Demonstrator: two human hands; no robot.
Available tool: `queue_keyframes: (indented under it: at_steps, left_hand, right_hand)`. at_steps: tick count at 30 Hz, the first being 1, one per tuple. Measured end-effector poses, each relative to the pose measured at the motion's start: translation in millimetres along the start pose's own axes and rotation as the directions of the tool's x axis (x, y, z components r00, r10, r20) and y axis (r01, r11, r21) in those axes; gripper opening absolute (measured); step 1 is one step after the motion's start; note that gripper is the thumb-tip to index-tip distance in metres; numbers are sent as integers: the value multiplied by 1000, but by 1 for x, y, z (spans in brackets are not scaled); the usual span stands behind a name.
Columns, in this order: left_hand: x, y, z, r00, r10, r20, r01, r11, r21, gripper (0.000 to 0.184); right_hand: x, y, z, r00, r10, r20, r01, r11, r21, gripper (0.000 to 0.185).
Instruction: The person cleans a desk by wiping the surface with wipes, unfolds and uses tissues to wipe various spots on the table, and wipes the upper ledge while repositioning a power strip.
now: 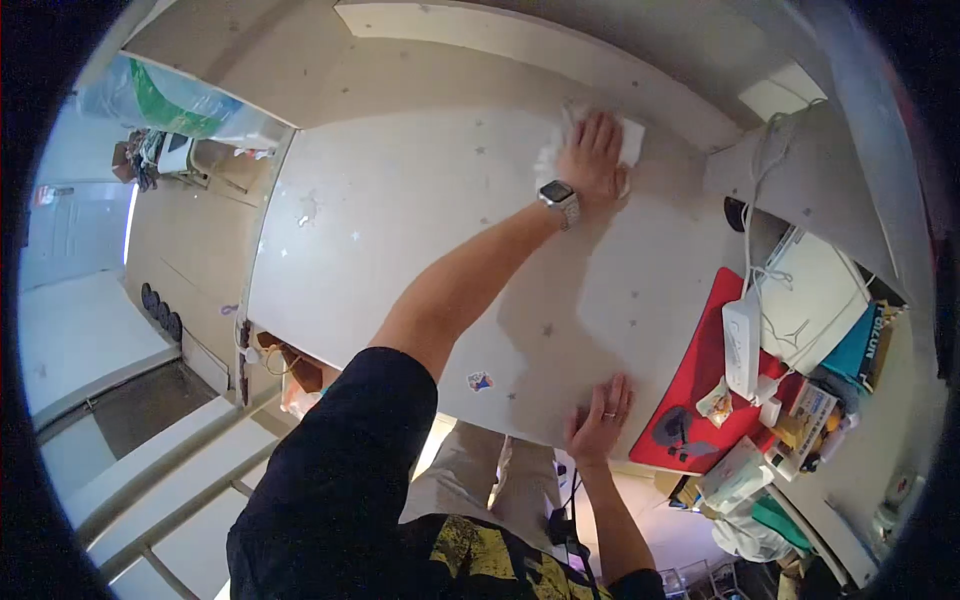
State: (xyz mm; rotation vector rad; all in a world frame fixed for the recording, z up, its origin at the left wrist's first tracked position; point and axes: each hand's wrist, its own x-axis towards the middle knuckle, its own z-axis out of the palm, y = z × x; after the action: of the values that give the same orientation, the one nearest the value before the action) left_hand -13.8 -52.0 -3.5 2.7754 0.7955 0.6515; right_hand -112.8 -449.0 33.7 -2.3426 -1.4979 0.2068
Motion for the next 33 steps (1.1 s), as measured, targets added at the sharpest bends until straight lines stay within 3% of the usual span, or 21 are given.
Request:
queue_keyframes:
  at_steps: [3, 6, 9, 12, 15, 18, 19, 21, 23, 25, 28, 29, 31, 32, 33]
  left_hand:
    - [-17, -23, -23, 985, 168, 49, -165, 985, -54, 60]
    - [7, -70, -20, 998, 52, -41, -48, 996, 78, 58]
    - [28, -45, -12, 986, -95, -137, 121, 972, 199, 58]
    - [24, -15, -4, 993, 78, 91, -86, 992, 93, 56]
    - [-16, 3, -8, 931, 363, 37, -358, 929, -96, 51]
    - [-32, -11, -16, 894, 443, 71, -413, 875, -253, 47]
    - [-30, -14, -31, 963, 248, 100, -180, 878, -443, 46]
    - [-14, -23, -52, 950, -122, 287, 296, 642, -707, 45]
    - [9, -41, -35, 964, -206, 168, 180, 41, -983, 37]
    - [12, -37, -37, 956, -288, 49, 167, 402, -900, 31]
    - [30, -22, -38, 936, -300, -183, 153, 817, -556, 21]
    - [33, -16, -37, 925, -278, -260, 158, 902, -401, 19]
    - [10, -18, -31, 990, 56, -131, -62, 997, -38, 23]
    - [-2, -23, -31, 978, 208, -20, -204, 970, 135, 25]
    - [-11, -23, -39, 976, 217, 2, -216, 974, 69, 27]
  right_hand:
    - [2, 2, -3, 1000, -12, -8, 12, 1000, 5, 60]
    - [3, 2, -2, 1000, -17, -12, 17, 1000, 7, 59]
    - [1, 3, -2, 1000, 1, -17, -2, 1000, -6, 58]
    - [1, 2, -5, 1000, 4, -10, -4, 1000, -13, 58]
    - [3, 1, -6, 1000, -1, -18, 2, 1000, 4, 57]
    - [2, 2, -7, 1000, 5, -24, -5, 1000, 4, 58]
    - [2, 2, -8, 1000, 3, -28, -3, 1000, 4, 58]
    - [3, 3, -7, 999, -7, -46, 8, 1000, 6, 59]
    - [1, 4, -6, 997, -25, -72, 26, 1000, 9, 60]
    - [0, 3, -5, 999, -9, -54, 10, 1000, 15, 59]
    - [1, 2, -3, 999, 7, -46, -7, 1000, 16, 59]
    - [1, 4, -3, 999, 10, -43, -10, 1000, 14, 58]
    - [0, 5, -3, 998, 0, -58, 1, 1000, 8, 58]
    - [0, 6, -2, 998, -4, -70, 5, 1000, 10, 57]
    - [1, 6, -3, 997, -3, -73, 4, 1000, 6, 57]
